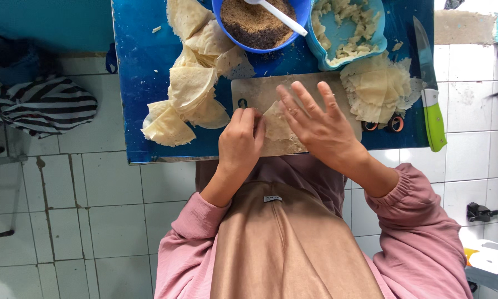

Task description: The person sits on the floor at a low table and assembles filled snacks from thin square dough wrappers. They spoon a brown filling from a blue bowl onto a wrapper, then pinch and fold the wrapper closed and set it with the finished pile, repeating the cycle.

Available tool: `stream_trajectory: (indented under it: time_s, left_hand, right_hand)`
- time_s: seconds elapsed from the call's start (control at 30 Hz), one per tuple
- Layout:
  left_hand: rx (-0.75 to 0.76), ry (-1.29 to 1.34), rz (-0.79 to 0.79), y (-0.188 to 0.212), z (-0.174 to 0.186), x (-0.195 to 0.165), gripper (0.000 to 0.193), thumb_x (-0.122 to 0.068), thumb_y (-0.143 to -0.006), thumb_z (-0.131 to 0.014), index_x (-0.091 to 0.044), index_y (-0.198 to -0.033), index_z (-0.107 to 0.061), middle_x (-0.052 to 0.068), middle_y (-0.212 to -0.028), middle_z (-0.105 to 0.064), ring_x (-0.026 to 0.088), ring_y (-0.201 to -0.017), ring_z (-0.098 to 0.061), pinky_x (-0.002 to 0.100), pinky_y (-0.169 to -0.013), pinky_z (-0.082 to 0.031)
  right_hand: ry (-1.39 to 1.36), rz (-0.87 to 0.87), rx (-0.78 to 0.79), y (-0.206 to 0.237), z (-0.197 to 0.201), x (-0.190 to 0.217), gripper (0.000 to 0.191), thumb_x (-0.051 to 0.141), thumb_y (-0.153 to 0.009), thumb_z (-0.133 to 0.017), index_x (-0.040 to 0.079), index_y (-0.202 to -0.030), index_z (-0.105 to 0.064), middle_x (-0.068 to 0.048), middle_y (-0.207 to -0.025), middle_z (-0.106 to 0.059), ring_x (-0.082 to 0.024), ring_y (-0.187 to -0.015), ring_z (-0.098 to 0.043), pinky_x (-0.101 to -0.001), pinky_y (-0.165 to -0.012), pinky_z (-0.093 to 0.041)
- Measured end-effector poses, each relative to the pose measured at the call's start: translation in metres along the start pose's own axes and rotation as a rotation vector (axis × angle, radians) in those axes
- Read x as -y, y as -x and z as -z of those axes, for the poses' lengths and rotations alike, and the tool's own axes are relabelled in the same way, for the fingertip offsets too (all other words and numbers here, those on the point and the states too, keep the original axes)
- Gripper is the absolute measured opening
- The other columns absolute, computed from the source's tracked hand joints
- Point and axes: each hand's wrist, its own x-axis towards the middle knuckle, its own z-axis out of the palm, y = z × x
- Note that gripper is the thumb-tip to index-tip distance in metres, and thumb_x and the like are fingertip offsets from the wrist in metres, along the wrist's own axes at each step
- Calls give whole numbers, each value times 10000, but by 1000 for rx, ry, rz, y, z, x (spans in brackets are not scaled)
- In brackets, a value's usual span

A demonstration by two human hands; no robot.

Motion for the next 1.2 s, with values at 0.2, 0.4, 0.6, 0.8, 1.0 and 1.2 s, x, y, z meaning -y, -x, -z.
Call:
stream_trajectory:
  time_s: [0.2, 0.4, 0.6, 0.8, 1.0, 1.2]
  left_hand:
    - [4, -3, 4, 0, 0, -2, 126, -125, -952, -700, -48, -995, -611, 128, -940, -626, 338, -757, -658, 406, -641, -528]
    - [32, -51, 13, 3, 4, -7, 160, -158, -968, -705, -50, -966, -587, 132, -938, -607, 353, -776, -645, 422, -647, -523]
    - [25, -63, -7, 7, 6, -11, 149, -142, -972, -692, -55, -963, -572, 134, -932, -591, 357, -805, -641, 428, -666, -519]
    - [-9, -27, -36, 7, 3, -13, 100, -106, -973, -678, -60, -989, -590, 127, -923, -603, 333, -808, -655, 403, -668, -530]
    - [-50, 18, -47, 8, 5, -12, 91, -101, -969, -686, -70, -1032, -628, 111, -937, -627, 330, -827, -664, 408, -674, -531]
    - [-57, 56, -43, 9, 4, -7, 104, -103, -955, -695, -69, -1036, -640, 99, -944, -636, 317, -820, -674, 400, -668, -532]
  right_hand:
    - [-298, -337, -99, 15, -24, -22, 321, 17, -966, -685, 96, -1276, -712, -150, -1656, -428, -324, -1604, -285, -556, -1315, -152]
    - [-142, -511, -217, 13, -62, -46, 304, 124, -1032, -749, -32, -1290, -718, -204, -1663, -411, -386, -1567, -292, -558, -1284, -137]
    - [91, -357, -347, 8, -57, -48, 115, 113, -1084, -764, 63, -1160, -694, -106, -1610, -522, -323, -1577, -357, -520, -1314, -146]
    - [-505, -511, -457, -23, -35, -41, 413, 165, -1001, -771, -17, -1280, -526, -206, -1073, -643, -314, -985, -629, -436, -857, -481]
    - [-971, -640, -510, -87, -47, -57, 294, -12, -1032, -742, 0, -1276, -577, -34, -796, -607, -105, -663, -596, -256, -596, -477]
    - [-962, -598, -595, -102, -29, -71, 85, -75, -1029, -676, -6, -1077, -679, -34, -875, -661, -82, -753, -624, -244, -671, -501]
